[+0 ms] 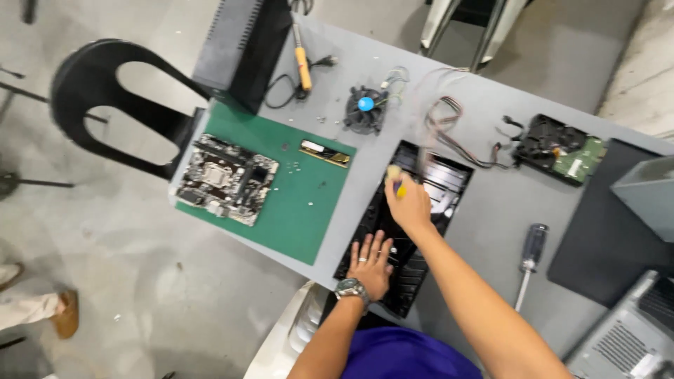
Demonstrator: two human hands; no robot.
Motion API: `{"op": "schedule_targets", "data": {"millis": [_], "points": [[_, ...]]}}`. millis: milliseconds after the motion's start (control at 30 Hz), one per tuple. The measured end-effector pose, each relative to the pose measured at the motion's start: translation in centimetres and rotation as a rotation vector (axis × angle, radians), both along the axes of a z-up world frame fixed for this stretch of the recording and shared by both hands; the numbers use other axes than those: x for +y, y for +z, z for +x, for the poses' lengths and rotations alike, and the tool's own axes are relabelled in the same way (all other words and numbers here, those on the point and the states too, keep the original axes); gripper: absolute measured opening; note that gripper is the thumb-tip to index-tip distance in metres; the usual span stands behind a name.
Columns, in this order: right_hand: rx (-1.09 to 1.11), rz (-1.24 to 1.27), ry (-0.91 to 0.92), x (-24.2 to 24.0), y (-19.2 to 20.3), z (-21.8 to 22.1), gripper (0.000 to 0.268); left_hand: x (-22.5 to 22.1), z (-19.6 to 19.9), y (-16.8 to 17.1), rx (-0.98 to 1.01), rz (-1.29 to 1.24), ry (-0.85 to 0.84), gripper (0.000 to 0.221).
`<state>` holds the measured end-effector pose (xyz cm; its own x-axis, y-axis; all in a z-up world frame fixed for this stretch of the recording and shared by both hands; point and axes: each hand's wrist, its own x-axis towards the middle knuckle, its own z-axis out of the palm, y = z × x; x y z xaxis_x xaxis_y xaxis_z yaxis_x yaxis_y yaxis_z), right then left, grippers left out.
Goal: Cleaning the interior of a computer case front panel using a small brush to remove dust.
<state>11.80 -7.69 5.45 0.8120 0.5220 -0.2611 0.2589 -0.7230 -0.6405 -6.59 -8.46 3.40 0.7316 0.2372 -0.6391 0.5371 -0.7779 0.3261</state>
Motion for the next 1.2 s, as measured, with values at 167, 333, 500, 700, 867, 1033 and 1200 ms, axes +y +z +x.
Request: {"op": "schedule_targets", "data": {"millis": [167, 333, 500, 700, 867, 1033, 1200], "points": [[0.004, -0.005, 0.016, -0.1, 0.1, 0.5, 0.027, 0.3, 0.0, 0.8, 0.004, -0.056, 0.031, 0.061], [-0.03, 0.313, 0.171, -2.6, -2.4, -1.3, 0.014, 0.2, 0.4, 0.7, 0.015, -0.063, 0.025, 0.06], [-0.041, 0.345, -0.019, -3.0, 1.5, -1.9, 0.013, 0.5, 0.2, 0.3, -0.056, -0.054, 0.011, 0.06], [0.223, 0.087, 0.137, -3.4, 0.7, -1.5, 0.023, -0.1, 0.2, -0.3, -0.041, 0.003, 0.006, 0.06], [0.026, 0.17, 0.218, -4.7, 1.2, -1.8, 0.018, 0.2, 0.3, 1.2, 0.012, -0.037, -0.014, 0.061], [0.116, -0.257, 0.343, -5.9, 4.1, 0.3, 0.038, -0.1, 0.7, 2.1, 0.047, -0.035, -0.013, 0.058], [-0.311, -0.046, 0.401, -10.1, 4.3, 1.6, 0.017, 0.2, 1.1, 2.4, 0.054, -0.032, -0.012, 0.061]]}}
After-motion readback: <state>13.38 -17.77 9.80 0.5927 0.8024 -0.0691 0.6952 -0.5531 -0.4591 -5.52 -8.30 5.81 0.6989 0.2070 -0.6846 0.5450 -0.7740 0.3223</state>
